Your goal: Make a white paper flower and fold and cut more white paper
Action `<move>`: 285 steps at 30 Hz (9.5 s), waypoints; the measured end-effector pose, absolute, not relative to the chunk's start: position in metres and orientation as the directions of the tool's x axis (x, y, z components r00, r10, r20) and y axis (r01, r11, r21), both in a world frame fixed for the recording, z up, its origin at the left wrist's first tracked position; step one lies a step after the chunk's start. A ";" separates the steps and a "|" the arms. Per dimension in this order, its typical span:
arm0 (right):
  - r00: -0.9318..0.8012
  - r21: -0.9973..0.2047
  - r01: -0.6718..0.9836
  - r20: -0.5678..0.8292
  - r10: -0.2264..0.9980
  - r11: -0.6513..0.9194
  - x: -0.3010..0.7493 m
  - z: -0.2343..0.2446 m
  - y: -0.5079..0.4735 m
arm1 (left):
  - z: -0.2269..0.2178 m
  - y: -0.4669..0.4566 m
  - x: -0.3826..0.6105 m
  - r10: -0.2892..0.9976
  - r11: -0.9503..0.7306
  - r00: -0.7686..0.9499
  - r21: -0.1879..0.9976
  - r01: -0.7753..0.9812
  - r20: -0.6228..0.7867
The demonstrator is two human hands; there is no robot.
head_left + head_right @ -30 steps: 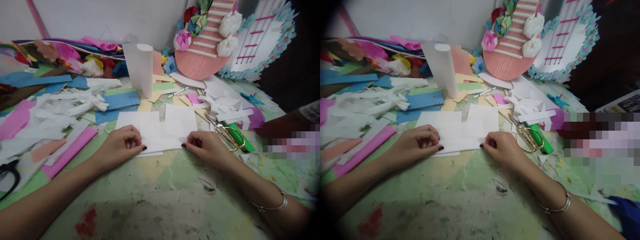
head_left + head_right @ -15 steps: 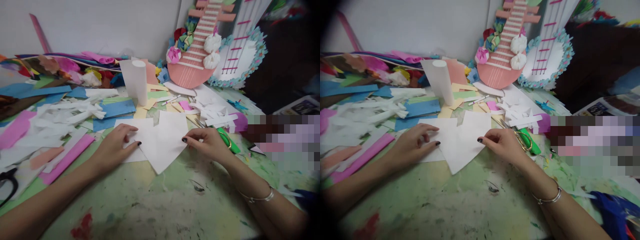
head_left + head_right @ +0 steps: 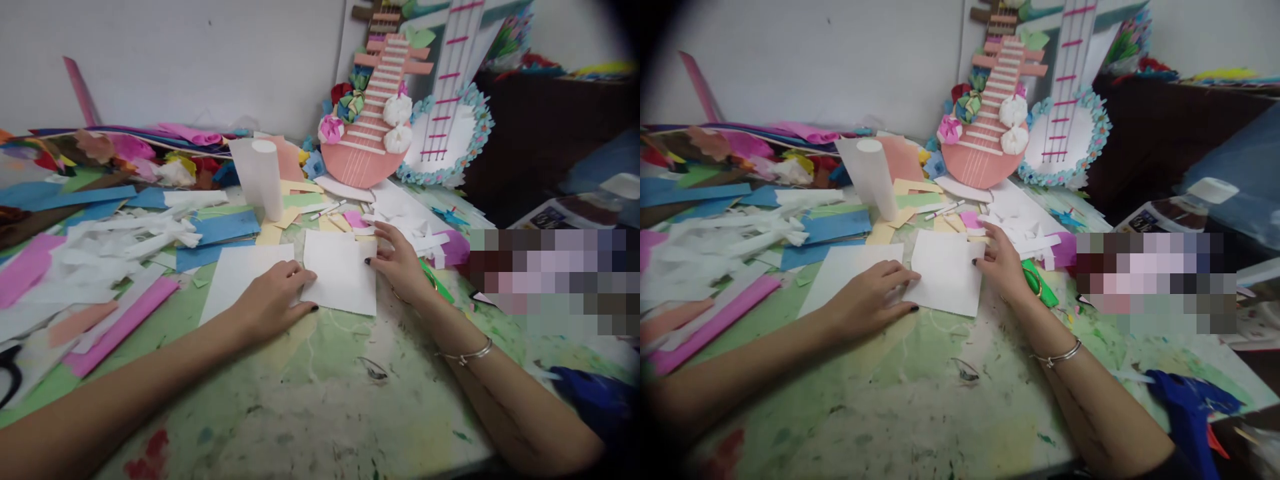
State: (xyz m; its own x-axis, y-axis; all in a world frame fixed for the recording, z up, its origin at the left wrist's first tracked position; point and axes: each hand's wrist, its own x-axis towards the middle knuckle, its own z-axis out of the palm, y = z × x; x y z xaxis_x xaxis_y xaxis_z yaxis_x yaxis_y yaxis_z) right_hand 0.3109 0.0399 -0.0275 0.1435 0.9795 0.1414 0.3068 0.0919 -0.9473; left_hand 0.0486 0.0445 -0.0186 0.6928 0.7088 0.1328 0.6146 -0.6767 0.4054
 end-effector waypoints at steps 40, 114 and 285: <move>0.114 -0.724 0.690 0.136 0.984 0.020 0.311 -0.038 0.051 | -0.034 0.065 0.042 0.773 -0.586 0.580 0.640 0.496 0.258; 0.090 -0.715 0.687 0.256 0.963 0.126 0.306 -0.039 0.046 | -0.032 0.059 0.041 0.757 -0.640 0.540 0.581 0.502 0.367; -0.328 -0.464 0.866 -0.248 0.912 0.185 0.259 0.000 -0.003 | -0.015 -0.003 -0.022 0.874 -0.384 0.477 0.468 0.796 -0.096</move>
